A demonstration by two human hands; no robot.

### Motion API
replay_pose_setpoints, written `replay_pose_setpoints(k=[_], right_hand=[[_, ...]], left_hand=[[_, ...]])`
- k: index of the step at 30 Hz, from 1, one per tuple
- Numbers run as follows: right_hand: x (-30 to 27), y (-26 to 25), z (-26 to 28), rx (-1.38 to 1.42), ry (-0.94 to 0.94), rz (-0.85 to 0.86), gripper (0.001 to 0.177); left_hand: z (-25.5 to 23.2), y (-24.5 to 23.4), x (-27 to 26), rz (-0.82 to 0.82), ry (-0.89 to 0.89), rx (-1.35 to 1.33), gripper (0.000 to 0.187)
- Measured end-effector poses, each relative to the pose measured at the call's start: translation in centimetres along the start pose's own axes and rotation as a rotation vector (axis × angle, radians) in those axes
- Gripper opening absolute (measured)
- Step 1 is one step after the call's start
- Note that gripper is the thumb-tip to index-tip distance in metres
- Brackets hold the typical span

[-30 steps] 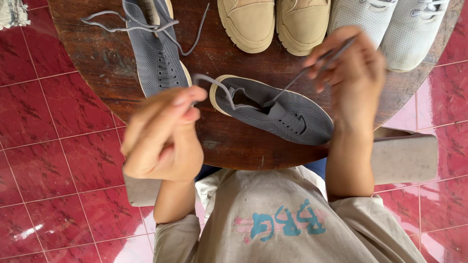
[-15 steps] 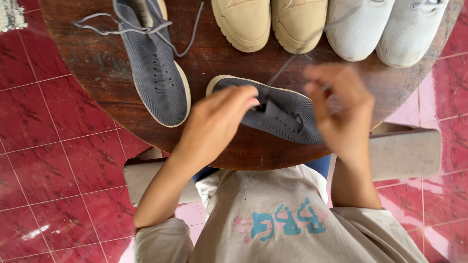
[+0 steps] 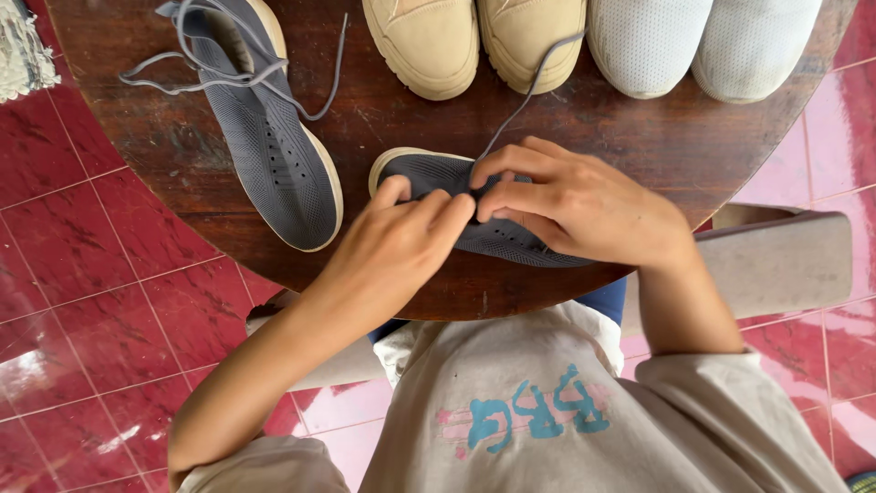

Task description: The person removes laces from a pair of gray slip-on shoes and then re-laces them by threading the laces through the eyelets and tying a knot. The task is performed on a wooden table with other shoes nearby.

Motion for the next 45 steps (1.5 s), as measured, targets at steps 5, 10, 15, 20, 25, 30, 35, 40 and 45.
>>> replay_pose_setpoints(k=[5,10,15,20,25,30,35,40,45], right_hand=[[-0.2,-0.9,0.7,-0.052,-0.090,0.076,0.024],[-0.7,-0.7,1.2,-0.128,-0.100,-0.017,0.031],[-1.3,0.6,0.6,0.048,-0.154,-0.094,0.030],[-1.7,1.2,-0.5,0.131,-0.156,-0.171,0.028],[-2.0,1.6,-1.9,0.223,-0.157,-0.202,0.026],[-3.2,1.6,-2.9,0.308,-0.168,-0.182,0.026],[-3.9,1.5,-3.8,0.395,-0.132,-0.188,0.022],[-4.1,1.9,-4.0,0.437,-0.131,-0.186,0.021],[-4.6,1.5,-3.8,0.322,-0.040,-0.259,0.019]], left_hand=[[0.7,-0.8,-0.2,-0.062,-0.027,-0.124,0.038],[2.0,1.3,0.7,0.067,-0.134,-0.677,0.011],[3.6,5.7,1.3,0.197,-0.267,-0.818,0.010],[3.9,11.6,2.6,0.270,-0.397,-1.224,0.015],[4.6,13.4,2.6,0.399,-0.445,-1.204,0.024],[3.7,13.4,3.3,0.439,-0.482,-1.176,0.017],[4.1,12.0,3.2,0.589,-0.504,-1.412,0.023],[3.6,11.9,2.7,0.474,-0.444,-1.270,0.029],[2.4,12.4,3.5,0.329,-0.580,-1.007,0.017]])
Point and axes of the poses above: each hand's wrist, its own x-axis towards the middle knuckle, its own y-axis out of the palm, z = x × y, the point moved 3 cm from there along x, towards the middle knuckle, and after that the axes turned 5 degrees about z, right-handed, at the moved point
